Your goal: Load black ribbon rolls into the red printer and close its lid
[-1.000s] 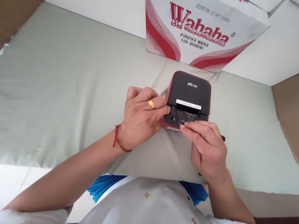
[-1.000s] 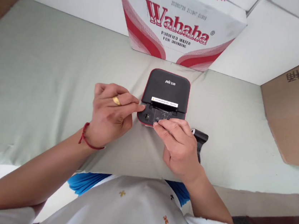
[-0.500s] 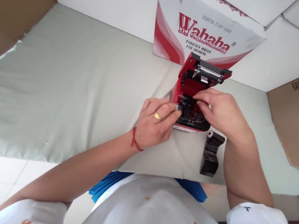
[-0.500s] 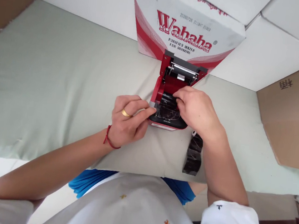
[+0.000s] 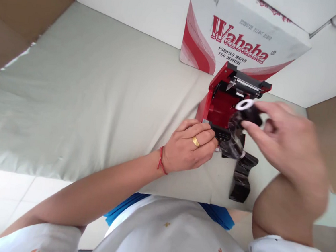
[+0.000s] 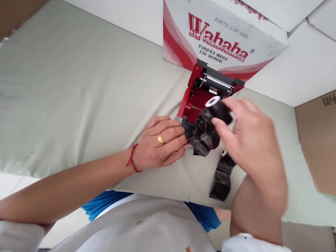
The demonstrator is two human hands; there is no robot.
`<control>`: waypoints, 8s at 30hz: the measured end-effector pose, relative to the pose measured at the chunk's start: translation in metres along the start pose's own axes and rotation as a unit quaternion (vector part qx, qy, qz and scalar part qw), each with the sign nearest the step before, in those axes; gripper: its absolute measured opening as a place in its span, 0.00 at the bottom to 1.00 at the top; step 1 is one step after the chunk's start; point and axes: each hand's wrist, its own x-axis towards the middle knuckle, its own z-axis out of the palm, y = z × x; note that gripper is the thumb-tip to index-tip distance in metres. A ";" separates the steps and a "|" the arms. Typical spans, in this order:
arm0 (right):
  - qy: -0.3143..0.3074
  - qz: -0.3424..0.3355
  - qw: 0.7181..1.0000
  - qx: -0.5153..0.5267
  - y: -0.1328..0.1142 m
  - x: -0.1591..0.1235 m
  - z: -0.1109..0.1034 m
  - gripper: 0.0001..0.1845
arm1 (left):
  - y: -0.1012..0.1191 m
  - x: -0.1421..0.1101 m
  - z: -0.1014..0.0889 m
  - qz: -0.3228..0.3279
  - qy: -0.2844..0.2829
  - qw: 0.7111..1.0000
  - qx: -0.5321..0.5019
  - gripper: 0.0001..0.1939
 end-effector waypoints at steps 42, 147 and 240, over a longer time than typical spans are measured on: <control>-0.031 0.004 0.996 0.081 0.056 -0.065 0.052 0.16 | -0.004 0.000 0.002 -0.010 -0.021 1.000 -0.019 0.05; 0.041 -0.081 0.973 0.211 -0.020 -0.031 0.036 0.23 | -0.032 -0.004 0.000 -0.189 -0.037 0.976 -0.105 0.17; 0.192 0.008 0.980 0.052 0.004 0.048 0.018 0.24 | 0.020 -0.003 0.002 -0.001 -0.083 0.994 0.073 0.20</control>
